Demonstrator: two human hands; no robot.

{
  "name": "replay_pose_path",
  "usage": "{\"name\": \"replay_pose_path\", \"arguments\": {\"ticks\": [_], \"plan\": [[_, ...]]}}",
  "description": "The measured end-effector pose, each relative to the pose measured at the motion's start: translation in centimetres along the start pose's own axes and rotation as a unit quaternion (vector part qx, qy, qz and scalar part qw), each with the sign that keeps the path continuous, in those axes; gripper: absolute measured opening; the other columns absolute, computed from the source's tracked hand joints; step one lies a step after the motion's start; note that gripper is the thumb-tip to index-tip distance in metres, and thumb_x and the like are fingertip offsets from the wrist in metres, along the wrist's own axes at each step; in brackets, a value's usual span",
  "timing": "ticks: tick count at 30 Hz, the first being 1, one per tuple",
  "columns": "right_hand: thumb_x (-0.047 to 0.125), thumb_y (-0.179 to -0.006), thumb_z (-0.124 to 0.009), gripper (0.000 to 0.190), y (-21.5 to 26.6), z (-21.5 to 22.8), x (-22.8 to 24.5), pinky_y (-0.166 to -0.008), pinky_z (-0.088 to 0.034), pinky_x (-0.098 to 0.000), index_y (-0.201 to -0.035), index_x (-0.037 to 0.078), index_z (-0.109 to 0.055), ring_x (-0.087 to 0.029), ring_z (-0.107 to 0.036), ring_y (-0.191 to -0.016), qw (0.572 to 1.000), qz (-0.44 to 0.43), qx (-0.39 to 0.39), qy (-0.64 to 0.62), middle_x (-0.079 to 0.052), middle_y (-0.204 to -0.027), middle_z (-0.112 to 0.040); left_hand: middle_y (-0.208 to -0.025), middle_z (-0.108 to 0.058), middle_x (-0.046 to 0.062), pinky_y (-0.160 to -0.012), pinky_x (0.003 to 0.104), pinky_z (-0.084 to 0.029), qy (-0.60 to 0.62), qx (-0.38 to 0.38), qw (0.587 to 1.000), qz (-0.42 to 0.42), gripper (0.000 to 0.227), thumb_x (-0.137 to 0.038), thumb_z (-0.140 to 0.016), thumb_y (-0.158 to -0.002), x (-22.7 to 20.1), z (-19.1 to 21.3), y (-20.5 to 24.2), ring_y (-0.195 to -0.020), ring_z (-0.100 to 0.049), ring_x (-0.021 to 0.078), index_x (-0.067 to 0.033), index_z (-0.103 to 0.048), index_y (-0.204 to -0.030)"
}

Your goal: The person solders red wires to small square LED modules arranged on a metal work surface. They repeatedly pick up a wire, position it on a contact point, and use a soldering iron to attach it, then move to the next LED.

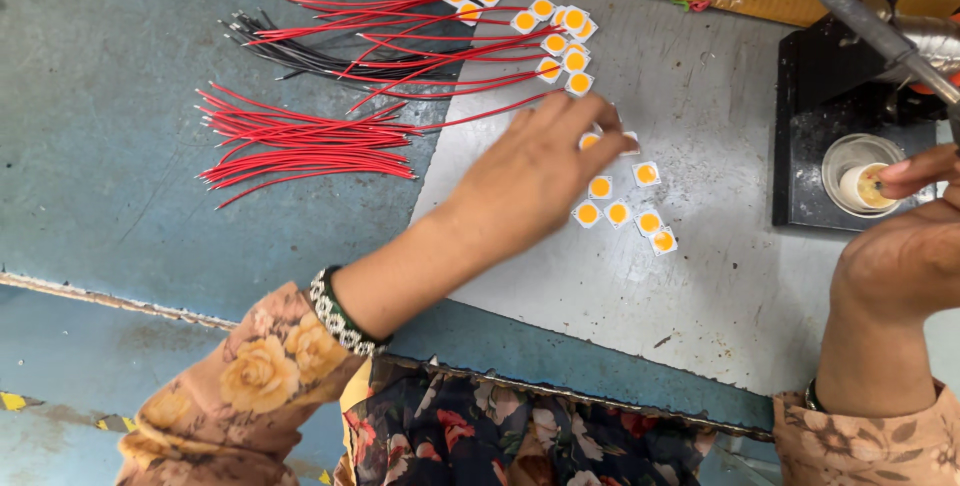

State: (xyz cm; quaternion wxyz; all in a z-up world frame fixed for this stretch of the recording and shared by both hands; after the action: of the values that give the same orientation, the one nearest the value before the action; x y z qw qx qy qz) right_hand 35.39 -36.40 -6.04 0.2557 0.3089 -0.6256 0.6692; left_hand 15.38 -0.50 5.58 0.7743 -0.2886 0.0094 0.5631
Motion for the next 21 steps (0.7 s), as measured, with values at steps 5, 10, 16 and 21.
{"name": "replay_pose_path", "arguments": {"ticks": [5, 10, 16, 21], "plan": [[0.035, -0.121, -0.03, 0.051, 0.7, -0.5, 0.2, -0.061, -0.043, -0.0269, -0.107, -0.007, -0.056, -0.024, -0.056, -0.07, 1.0, -0.01, 0.007, 0.022, -0.02, -0.084, -0.057, -0.128, -0.057, 0.011, -0.101, 0.042, -0.048, -0.04, -0.025, 0.998, 0.03, 0.05, 0.006, -0.062, -0.079, 3.2, 1.6, 0.5, -0.117, -0.055, 0.0313, -0.0065, -0.066, -0.128], [0.035, -0.121, -0.03, 0.05, 1.7, -1.5, 0.4, -0.061, -0.043, -0.0274, -0.106, -0.007, -0.055, -0.024, -0.056, -0.07, 0.999, -0.021, 0.014, 0.027, -0.02, -0.083, -0.057, -0.129, -0.056, 0.012, -0.105, 0.043, -0.048, -0.042, -0.081, 0.996, 0.021, 0.047, 0.002, -0.066, -0.08, 3.6, 2.8, 0.6, -0.121, -0.055, 0.0323, -0.0056, -0.064, -0.126], [0.035, -0.12, -0.032, 0.05, 1.5, -1.7, 1.2, -0.061, -0.044, -0.0279, -0.106, -0.006, -0.055, -0.025, -0.056, -0.069, 0.999, -0.016, 0.029, 0.036, -0.02, -0.082, -0.057, -0.12, -0.057, 0.008, -0.095, 0.042, -0.05, -0.042, -0.05, 0.998, -0.012, 0.033, -0.004, -0.065, -0.081, 1.7, -3.3, -2.7, -0.114, -0.057, 0.0296, -0.0128, -0.068, -0.112], [0.035, -0.12, -0.032, 0.05, 1.5, -5.0, 0.8, -0.06, -0.044, -0.0283, -0.105, -0.006, -0.055, -0.025, -0.056, -0.068, 0.999, -0.023, 0.029, 0.024, -0.02, -0.082, -0.056, -0.115, -0.056, 0.007, -0.095, 0.04, -0.052, 0.001, -0.018, 1.0, 0.021, 0.027, -0.01, -0.062, -0.087, 2.0, -3.8, -1.3, -0.112, -0.058, 0.0278, -0.012, -0.068, -0.113]]}}
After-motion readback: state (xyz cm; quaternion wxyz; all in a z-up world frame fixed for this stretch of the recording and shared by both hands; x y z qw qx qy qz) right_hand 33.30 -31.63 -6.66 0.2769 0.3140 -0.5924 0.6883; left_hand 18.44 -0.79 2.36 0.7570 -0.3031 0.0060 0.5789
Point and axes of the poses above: each hand's wrist, its own y-axis away from the middle knuckle, its own z-axis out of the back of the hand, x = y × z, the point moved 8 cm from there along -y, towards the middle knuckle
